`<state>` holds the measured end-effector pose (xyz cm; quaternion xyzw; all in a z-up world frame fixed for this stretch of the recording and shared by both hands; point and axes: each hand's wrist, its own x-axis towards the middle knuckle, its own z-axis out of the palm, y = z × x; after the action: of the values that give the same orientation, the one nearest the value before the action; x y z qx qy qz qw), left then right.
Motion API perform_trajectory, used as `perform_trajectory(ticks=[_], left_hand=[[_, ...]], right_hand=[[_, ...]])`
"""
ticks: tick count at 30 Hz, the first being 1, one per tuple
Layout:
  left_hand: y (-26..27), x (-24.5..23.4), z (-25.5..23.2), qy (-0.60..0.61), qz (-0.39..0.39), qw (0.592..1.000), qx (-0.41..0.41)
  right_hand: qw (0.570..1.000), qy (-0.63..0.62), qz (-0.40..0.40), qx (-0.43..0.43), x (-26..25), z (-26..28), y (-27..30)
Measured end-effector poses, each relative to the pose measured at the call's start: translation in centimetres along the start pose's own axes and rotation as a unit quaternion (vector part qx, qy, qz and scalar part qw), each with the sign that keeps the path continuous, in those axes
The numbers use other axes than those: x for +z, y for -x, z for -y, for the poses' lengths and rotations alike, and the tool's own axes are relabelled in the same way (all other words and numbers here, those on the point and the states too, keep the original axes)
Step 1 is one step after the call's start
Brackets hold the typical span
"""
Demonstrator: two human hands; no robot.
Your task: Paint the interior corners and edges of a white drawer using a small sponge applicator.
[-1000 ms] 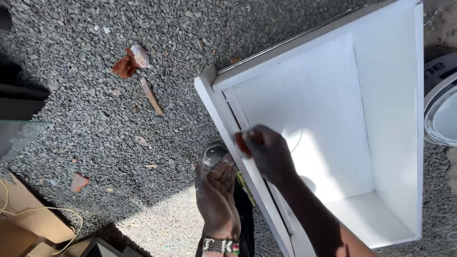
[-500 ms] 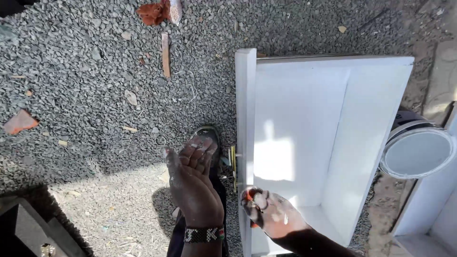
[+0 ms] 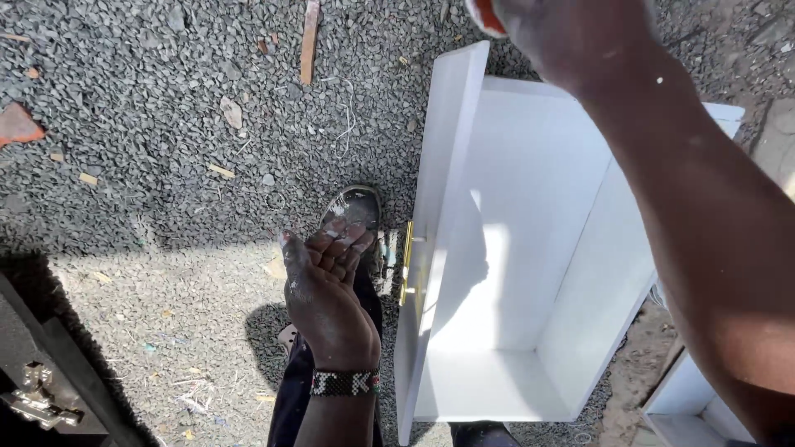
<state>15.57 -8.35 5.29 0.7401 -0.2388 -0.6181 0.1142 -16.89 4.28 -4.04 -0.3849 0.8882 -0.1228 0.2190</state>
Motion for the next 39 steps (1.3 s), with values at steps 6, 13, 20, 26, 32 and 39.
perform_trajectory(ticks=[6, 13, 20, 26, 32, 39], left_hand=[[0.5, -1.4, 4.3, 0.032, 0.059, 0.990, 0.120], [-1.6, -5.9, 15.6, -0.362, 0.080, 0.835, 0.407], [14.1, 1.2, 28.9, -0.410, 0.454, 0.726, 0.313], [12.5, 18.1, 45.8, -0.440, 0.491, 0.454, 0.599], [12.3, 32.6, 50.3, -0.711, 0.485, 0.290, 0.418], [10.9, 29.3, 52.1, -0.745, 0.298, 0.259, 0.538]], right_hand=[[0.998, -0.023, 0.051, -0.032, 14.0, 12.6, 24.6], [0.791, -0.413, 0.277, 0.355, 17.1, 12.9, 47.4], [0.611, -0.419, -0.316, 0.593, 7.6, -5.3, 58.6], [0.338, -0.622, -0.467, 0.531, 11.8, -14.2, 69.5], [0.092, -0.824, -0.442, 0.343, 16.6, -13.7, 74.5], [0.038, -0.840, -0.446, 0.308, 19.4, -12.7, 78.1]])
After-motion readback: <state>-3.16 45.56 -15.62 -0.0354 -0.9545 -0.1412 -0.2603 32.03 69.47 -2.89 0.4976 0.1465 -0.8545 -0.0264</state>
